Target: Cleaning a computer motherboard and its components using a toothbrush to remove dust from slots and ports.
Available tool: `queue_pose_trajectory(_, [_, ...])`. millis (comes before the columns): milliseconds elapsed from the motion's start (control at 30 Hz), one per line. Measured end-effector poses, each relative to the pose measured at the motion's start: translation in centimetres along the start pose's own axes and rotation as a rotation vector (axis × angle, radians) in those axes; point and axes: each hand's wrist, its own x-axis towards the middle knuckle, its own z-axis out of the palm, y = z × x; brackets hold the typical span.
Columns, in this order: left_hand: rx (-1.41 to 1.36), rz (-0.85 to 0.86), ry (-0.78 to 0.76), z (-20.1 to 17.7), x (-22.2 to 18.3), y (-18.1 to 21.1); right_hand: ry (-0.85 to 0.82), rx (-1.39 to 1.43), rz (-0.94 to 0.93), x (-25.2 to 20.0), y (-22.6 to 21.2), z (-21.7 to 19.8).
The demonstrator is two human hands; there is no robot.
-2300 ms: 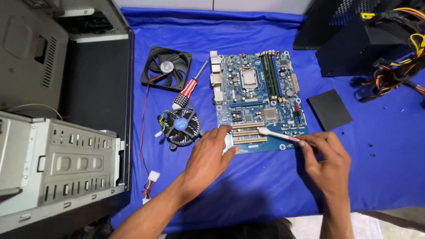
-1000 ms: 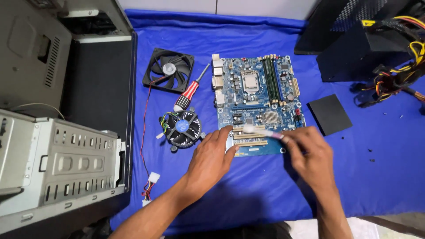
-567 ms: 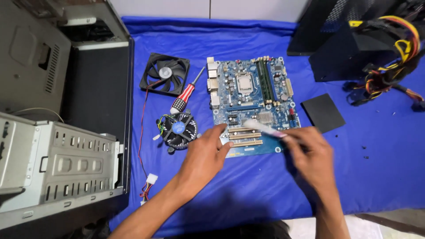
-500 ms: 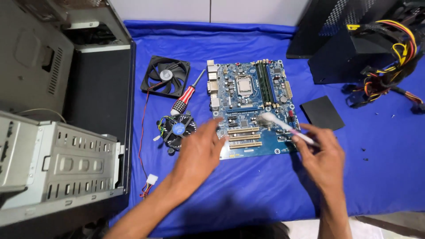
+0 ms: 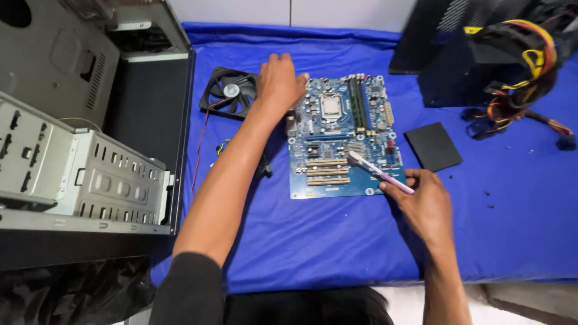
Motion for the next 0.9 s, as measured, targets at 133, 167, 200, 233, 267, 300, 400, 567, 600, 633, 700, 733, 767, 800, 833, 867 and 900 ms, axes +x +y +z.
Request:
queue_pose_trajectory(133, [-0.011, -0.209, -0.319, 0.4, 1.3, 1.3, 0.037, 0.069, -0.008, -0.2, 0.0, -0.1])
queue_pose_trajectory(167, [0.033, -0.242, -0.367, 0.2, 1.4, 1.6, -0.005, 0.117, 0.033, -0.4, 0.0, -0.3])
queue_pose_trajectory(200, [0.077, -0.274, -0.414, 0.1, 1.4, 1.8, -0.046, 0.165, 0.073, -0.6, 0.0, -0.3])
queue_pose_trajectory(233, [0.078, -0.267, -0.418, -0.9, 1.3, 1.9, -0.043, 0.167, 0.080, -0.5, 0.0, -0.7])
queue_pose_trajectory(267, [0.033, -0.251, -0.435, -1.9, 1.2, 2.0, -0.088, 0.245, 0.090, -0.4, -0.1, -1.0])
queue_pose_trajectory(300, [-0.013, -0.236, -0.447, -3.0, 1.2, 2.0, -0.132, 0.324, 0.094, -0.2, -0.2, -1.3])
queue_pose_trajectory(400, [0.127, -0.039, -0.138, 4.6, 5.3, -3.8, -0.036, 0.551, 0.040, 2.4, 3.9, 1.1])
queue_pose_trajectory(567, [-0.122, -0.030, -0.084, -3.2, 2.2, -1.6, 0.063, 0.813, -0.037, 5.7, 3.5, -1.1])
queue_pose_trajectory(600, [-0.351, -0.065, -0.135, -6.1, 0.8, 0.3, 0.051, 0.888, -0.115, 6.2, 2.5, -1.9])
queue_pose_trajectory(633, [-0.350, -0.075, -0.133, -6.6, 0.6, 0.6, 0.041, 0.886, -0.117, 6.6, 1.8, -2.5])
queue_pose_trajectory(700, [-0.243, 0.011, -0.020, -7.6, 0.3, 1.5, 0.077, 0.703, -0.110, 7.6, 0.3, -3.9])
queue_pose_trajectory(733, [-0.245, 0.006, -0.014, -6.4, 0.2, -0.1, 0.074, 0.701, -0.117, 7.9, 0.5, -3.7])
queue_pose_trajectory(767, [-0.159, 0.090, -0.073, -5.4, 0.5, -1.6, 0.091, 0.759, -0.125, 8.4, 0.6, -3.6])
queue_pose_trajectory(800, [-0.072, 0.173, -0.132, -4.4, 0.9, -3.1, 0.107, 0.817, -0.132, 9.0, 0.6, -3.5])
queue_pose_trajectory(833, [-0.071, 0.173, -0.129, -4.9, 0.0, -3.0, 0.107, 0.817, -0.136, 9.2, 0.8, -3.2])
queue_pose_trajectory(867, [-0.080, 0.115, -0.269, -5.3, -0.8, -2.9, 0.126, 0.829, -0.107, 9.4, 1.0, -2.8])
queue_pose_trajectory(900, [-0.091, 0.058, -0.415, -5.5, -1.8, -2.7, 0.145, 0.838, -0.072, 9.4, 1.5, -2.4])
